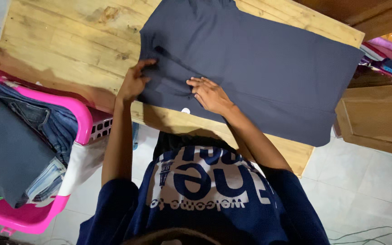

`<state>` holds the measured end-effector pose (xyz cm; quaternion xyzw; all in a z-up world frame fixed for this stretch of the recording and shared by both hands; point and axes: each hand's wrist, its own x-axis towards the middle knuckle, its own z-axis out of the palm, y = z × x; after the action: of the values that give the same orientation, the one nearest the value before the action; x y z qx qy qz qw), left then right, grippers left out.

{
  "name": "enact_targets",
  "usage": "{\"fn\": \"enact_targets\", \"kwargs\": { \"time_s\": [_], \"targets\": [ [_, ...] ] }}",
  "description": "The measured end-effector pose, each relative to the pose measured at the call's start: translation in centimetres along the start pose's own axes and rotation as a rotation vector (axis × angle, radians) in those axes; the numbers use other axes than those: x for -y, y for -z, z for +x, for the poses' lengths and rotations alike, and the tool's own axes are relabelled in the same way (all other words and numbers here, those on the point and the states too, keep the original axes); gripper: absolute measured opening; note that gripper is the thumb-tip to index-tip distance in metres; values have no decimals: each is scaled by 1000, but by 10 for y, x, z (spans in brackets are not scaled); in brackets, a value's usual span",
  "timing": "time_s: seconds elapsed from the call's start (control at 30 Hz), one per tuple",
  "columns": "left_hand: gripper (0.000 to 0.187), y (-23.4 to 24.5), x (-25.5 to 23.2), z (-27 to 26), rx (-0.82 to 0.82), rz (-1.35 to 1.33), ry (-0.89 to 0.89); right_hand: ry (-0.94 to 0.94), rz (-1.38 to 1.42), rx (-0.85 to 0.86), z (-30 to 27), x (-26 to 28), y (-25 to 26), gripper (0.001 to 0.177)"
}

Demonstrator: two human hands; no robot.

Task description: The person removes clothes from a pink laundry basket and folds a navy blue t-shirt, a purple shirt, a yellow and blue striped shirt, and a dark grey t-shirt by hand on a wooden table, placing each folded item into a wooden closet.

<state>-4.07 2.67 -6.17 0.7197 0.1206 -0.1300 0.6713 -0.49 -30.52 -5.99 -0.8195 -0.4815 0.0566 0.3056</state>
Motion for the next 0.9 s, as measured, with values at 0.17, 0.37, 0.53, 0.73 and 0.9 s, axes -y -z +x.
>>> {"fn": "enact_targets", "kwargs": {
  "time_s": [0.17, 0.37, 0.53, 0.73, 0.9],
  "targets": [
    [48, -23, -16, -24, -388, 672, -569, -23, -66, 60, -3, 17, 12, 27],
    [67, -87, -13, -1, -138, 1104, -474, -247, -197, 41, 31, 46, -6, 75],
    [82, -65, -4, 27, -221, 1135, -402, -392, -252, 163, 25, 43, 0, 91],
    [72, -42, -2, 75, -319, 1139, -401, -472, -135, 40, 7, 11, 28, 79],
    [46, -35, -17, 155, -506, 1089, -473, -652, -270, -355, -14, -68, 76, 32]
  ]
}}
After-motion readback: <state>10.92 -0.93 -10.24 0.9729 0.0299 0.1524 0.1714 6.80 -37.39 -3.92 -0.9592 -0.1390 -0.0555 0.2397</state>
